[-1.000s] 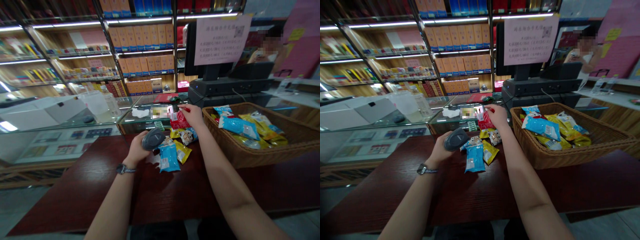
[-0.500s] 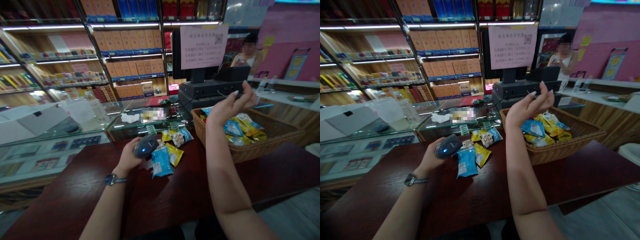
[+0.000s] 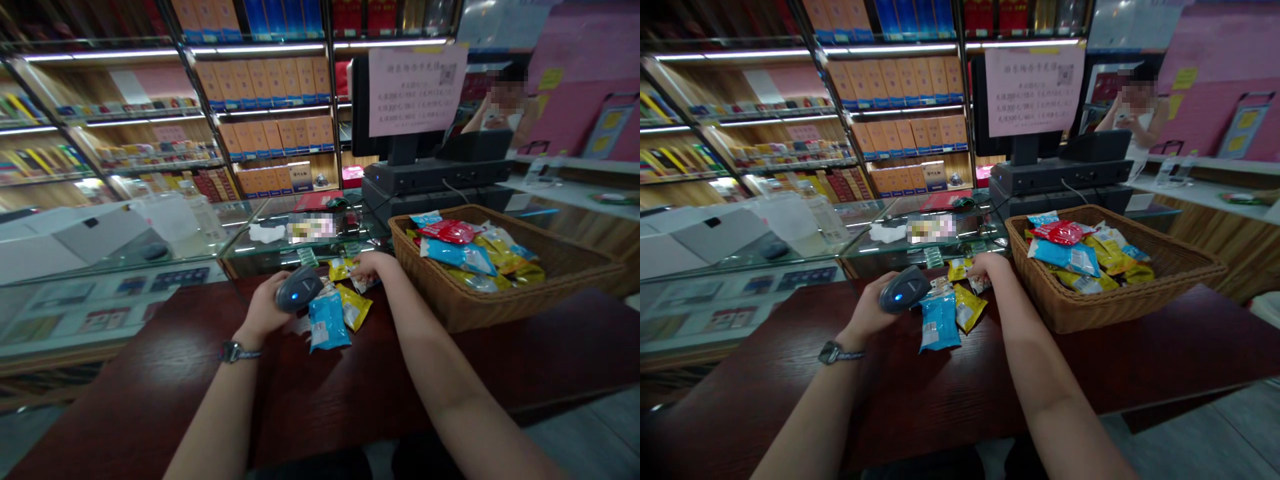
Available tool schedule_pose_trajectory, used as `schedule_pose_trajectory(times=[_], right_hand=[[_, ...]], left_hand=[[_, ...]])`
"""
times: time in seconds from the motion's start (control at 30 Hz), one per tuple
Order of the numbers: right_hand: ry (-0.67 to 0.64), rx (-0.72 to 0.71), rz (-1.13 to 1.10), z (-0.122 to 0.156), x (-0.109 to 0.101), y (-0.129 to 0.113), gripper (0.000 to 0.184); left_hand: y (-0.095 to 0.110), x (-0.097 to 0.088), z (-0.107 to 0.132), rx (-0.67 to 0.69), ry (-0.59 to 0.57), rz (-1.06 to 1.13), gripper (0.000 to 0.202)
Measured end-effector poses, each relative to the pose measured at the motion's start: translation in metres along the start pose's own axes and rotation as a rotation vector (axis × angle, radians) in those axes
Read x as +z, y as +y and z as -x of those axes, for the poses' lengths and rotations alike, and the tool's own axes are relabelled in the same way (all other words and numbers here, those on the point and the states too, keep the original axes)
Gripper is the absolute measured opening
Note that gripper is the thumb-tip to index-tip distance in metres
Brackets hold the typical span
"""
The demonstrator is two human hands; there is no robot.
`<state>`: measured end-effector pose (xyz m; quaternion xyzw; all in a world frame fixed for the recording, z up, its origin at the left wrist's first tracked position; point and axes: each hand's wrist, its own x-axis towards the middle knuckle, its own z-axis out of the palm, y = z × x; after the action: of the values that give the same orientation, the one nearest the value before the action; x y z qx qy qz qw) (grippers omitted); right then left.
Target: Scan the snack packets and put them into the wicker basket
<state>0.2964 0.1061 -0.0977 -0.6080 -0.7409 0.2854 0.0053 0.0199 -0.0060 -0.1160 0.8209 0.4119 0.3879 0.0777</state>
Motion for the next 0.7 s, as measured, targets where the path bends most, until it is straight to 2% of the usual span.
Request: schedule_pose_trajectory(times=[0.1,0.2,0.27,0.33,0.43,0.5,0.53,0.63,0.7], right_hand=[[-0.063,0.044,-0.028,-0.011,0.009,0.004,0.054],[-0.144,0.099,-0.040,-0.013,0.006,0.006,0.061],[-0.139,0.132,-0.031,-0.010,0.000,0.005,0.064],[-0.082,0.150,-0.022,-0.004,-0.006,0.002,0.060],[-0.049,0.155,-0.048,0.008,-0.016,-0.003,0.038],[-0.028,0.108,-0.101,0.018,-0.022,-0.004,0.023],[-0.010,0.060,-0.148,0.023,-0.025,-0.004,0.022],[0.006,-0.157,-0.350,0.035,-0.033,0.001,0.042],[-0.062,-0.287,-0.465,0.040,-0.037,0.005,0.052]], left_hand=[[0.000,0.000,0.000,0.017,0.011,-0.011,0.036],[-0.001,0.000,0.000,0.032,0.017,-0.033,0.029],[-0.002,0.001,0.000,0.043,0.016,-0.051,0.027],[-0.003,0.001,0.000,0.050,0.015,-0.058,0.027],[-0.003,0.001,0.000,0.044,0.010,-0.042,0.029],[-0.002,0.000,0.000,0.033,0.007,-0.024,0.031],[-0.001,0.000,0.000,0.029,0.005,-0.016,0.032],[0.001,0.000,0.000,0.023,0.003,-0.007,0.035],[0.002,0.000,0.000,0.020,0.000,-0.007,0.035]])
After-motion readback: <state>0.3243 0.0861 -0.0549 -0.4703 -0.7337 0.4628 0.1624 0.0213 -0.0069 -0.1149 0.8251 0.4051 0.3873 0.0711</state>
